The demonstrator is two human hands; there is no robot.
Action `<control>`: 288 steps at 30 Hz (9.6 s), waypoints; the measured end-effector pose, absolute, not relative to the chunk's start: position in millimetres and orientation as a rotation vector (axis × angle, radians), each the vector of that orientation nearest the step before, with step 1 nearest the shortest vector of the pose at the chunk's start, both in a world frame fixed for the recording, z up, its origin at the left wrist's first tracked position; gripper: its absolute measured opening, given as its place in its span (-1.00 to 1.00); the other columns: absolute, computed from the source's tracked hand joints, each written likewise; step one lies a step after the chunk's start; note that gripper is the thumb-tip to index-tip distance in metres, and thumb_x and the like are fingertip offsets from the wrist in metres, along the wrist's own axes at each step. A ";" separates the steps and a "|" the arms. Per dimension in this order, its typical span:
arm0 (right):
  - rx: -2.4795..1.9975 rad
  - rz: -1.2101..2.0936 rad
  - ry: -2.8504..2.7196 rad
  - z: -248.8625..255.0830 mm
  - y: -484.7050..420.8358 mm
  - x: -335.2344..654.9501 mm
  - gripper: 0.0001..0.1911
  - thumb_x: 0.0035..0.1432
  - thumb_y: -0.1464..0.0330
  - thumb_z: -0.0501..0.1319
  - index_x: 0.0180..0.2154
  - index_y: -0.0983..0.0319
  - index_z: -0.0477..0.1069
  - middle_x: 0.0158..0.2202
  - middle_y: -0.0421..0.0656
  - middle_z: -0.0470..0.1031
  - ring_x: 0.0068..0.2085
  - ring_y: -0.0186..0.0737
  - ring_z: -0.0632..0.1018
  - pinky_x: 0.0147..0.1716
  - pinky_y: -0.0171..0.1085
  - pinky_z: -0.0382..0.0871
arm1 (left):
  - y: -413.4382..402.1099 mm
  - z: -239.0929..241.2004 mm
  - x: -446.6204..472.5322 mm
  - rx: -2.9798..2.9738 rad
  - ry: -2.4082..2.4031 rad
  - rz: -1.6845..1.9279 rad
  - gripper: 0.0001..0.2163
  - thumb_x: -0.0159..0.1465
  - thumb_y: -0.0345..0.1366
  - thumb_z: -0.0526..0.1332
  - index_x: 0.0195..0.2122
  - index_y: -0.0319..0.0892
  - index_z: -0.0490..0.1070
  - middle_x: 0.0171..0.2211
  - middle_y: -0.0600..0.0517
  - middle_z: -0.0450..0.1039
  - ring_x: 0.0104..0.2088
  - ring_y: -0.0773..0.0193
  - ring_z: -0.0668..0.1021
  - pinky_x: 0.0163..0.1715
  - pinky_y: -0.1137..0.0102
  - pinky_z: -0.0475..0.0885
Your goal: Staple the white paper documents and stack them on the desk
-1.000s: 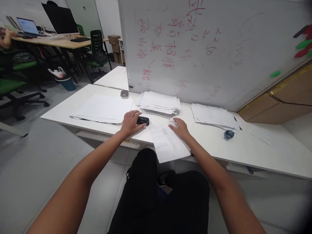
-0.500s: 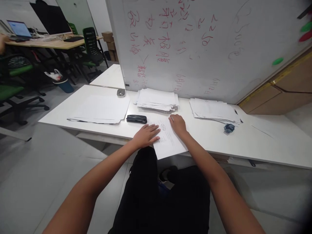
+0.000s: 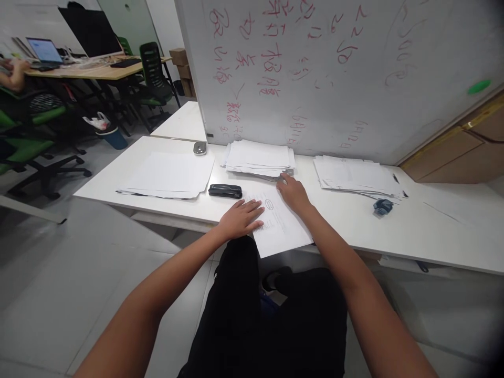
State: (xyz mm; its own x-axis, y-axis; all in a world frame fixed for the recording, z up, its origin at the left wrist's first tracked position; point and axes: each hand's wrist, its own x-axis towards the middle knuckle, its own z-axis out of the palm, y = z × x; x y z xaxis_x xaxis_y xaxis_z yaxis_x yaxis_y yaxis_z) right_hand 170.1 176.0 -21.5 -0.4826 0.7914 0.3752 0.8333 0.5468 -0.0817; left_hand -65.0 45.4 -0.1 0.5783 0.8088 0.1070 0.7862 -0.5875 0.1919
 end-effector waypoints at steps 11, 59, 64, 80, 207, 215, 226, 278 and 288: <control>-1.277 0.093 -2.268 -28.0 172.8 182.4 -0.75 0.29 0.33 0.11 -0.15 0.19 0.56 0.07 -0.03 0.51 0.04 0.02 0.50 0.02 -0.02 0.37 | 45.4 -2.4 -64.6 2.698 1.391 0.279 -0.47 0.44 0.04 -0.17 0.31 -0.05 0.22 0.36 -0.03 0.14 0.37 0.13 0.20 0.32 0.11 0.07; -1.489 -0.051 -2.332 -23.2 175.7 158.4 -0.78 0.28 0.45 -0.04 -0.14 0.33 0.34 -0.10 0.18 0.42 -0.09 0.10 0.37 -0.11 -0.01 0.22 | 44.2 -3.7 -62.8 2.750 1.423 0.291 -0.49 0.45 0.00 -0.16 0.30 -0.07 0.24 0.35 0.00 0.17 0.36 0.16 0.22 0.31 0.14 0.10; -1.545 -0.034 -2.226 -29.7 173.4 157.6 -0.78 0.30 0.44 -0.09 -0.14 0.30 0.29 -0.12 0.11 0.39 -0.09 0.04 0.38 0.00 0.04 0.15 | 44.1 -2.8 -61.9 2.744 1.424 0.286 -0.49 0.45 -0.01 -0.18 0.30 -0.08 0.23 0.35 0.01 0.17 0.36 0.17 0.21 0.30 0.13 0.10; -1.359 0.102 -1.874 -16.2 175.3 182.5 -0.69 0.27 0.43 -0.08 -0.17 0.24 0.42 -0.08 0.05 0.49 -0.02 -0.05 0.47 0.01 -0.10 0.33 | 43.2 -4.0 -61.5 2.745 1.435 0.317 -0.51 0.45 -0.02 -0.15 0.30 -0.05 0.24 0.34 0.02 0.19 0.35 0.17 0.23 0.31 0.15 0.09; -1.510 1.638 -1.091 23.1 -46.3 228.1 -0.53 0.01 -0.02 0.38 -0.31 0.27 0.47 -0.57 -0.13 0.50 -0.59 -0.25 0.46 -0.67 -0.29 0.33 | 93.0 -6.3 -131.3 2.210 1.949 0.732 -0.61 0.45 -0.07 -0.13 -0.15 -0.13 0.44 -0.11 -0.10 0.45 -0.07 0.07 0.39 -0.03 0.18 0.24; -1.254 1.462 -1.108 66.4 54.6 182.7 -0.62 0.05 0.08 0.39 -0.30 0.22 0.40 -0.45 -0.19 0.46 -0.55 -0.34 0.43 -0.64 -0.35 0.34 | 94.4 -6.0 -131.9 2.251 1.953 0.716 -0.59 0.45 -0.08 -0.15 -0.20 -0.13 0.43 -0.19 -0.11 0.43 -0.16 0.07 0.39 -0.08 0.17 0.24; -2.075 0.374 -1.739 60.9 246.3 116.1 -0.56 0.20 0.21 0.22 -0.03 0.43 0.37 -0.19 0.22 0.52 -0.11 0.16 0.55 -0.11 0.04 0.40 | 89.9 1.2 -127.9 2.260 2.014 0.682 -0.60 0.46 -0.14 -0.17 -0.21 -0.14 0.43 -0.24 -0.09 0.43 -0.22 0.09 0.39 -0.15 0.20 0.25; -1.977 -0.249 -1.722 -22.7 204.8 298.4 -0.71 0.28 0.28 0.05 -0.20 0.25 0.49 -0.20 -0.01 0.57 -0.07 0.00 0.44 0.19 0.43 -0.47 | 91.7 4.7 -126.8 2.300 2.067 0.639 -0.61 0.44 -0.15 -0.22 -0.25 -0.11 0.36 -0.28 -0.11 0.41 -0.20 0.04 0.39 -0.14 0.16 0.28; -2.116 -0.265 -1.686 -21.5 210.9 298.1 -0.59 0.38 0.34 -0.13 -0.26 0.25 0.48 -0.33 -0.14 0.51 -0.23 -0.19 0.45 0.23 0.35 -0.30 | 91.4 5.2 -125.2 2.319 2.081 0.635 -0.63 0.45 -0.17 -0.21 -0.27 -0.11 0.35 -0.30 -0.10 0.41 -0.21 0.05 0.39 -0.13 0.17 0.27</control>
State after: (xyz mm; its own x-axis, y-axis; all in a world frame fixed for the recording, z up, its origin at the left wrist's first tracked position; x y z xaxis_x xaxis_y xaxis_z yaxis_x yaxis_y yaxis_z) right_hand 298.1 210.9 -21.5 0.2464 0.8829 0.3998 0.9629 -0.1762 -0.2043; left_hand -125.2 91.4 5.2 0.0639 0.9465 0.3164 0.9618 -0.1430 0.2334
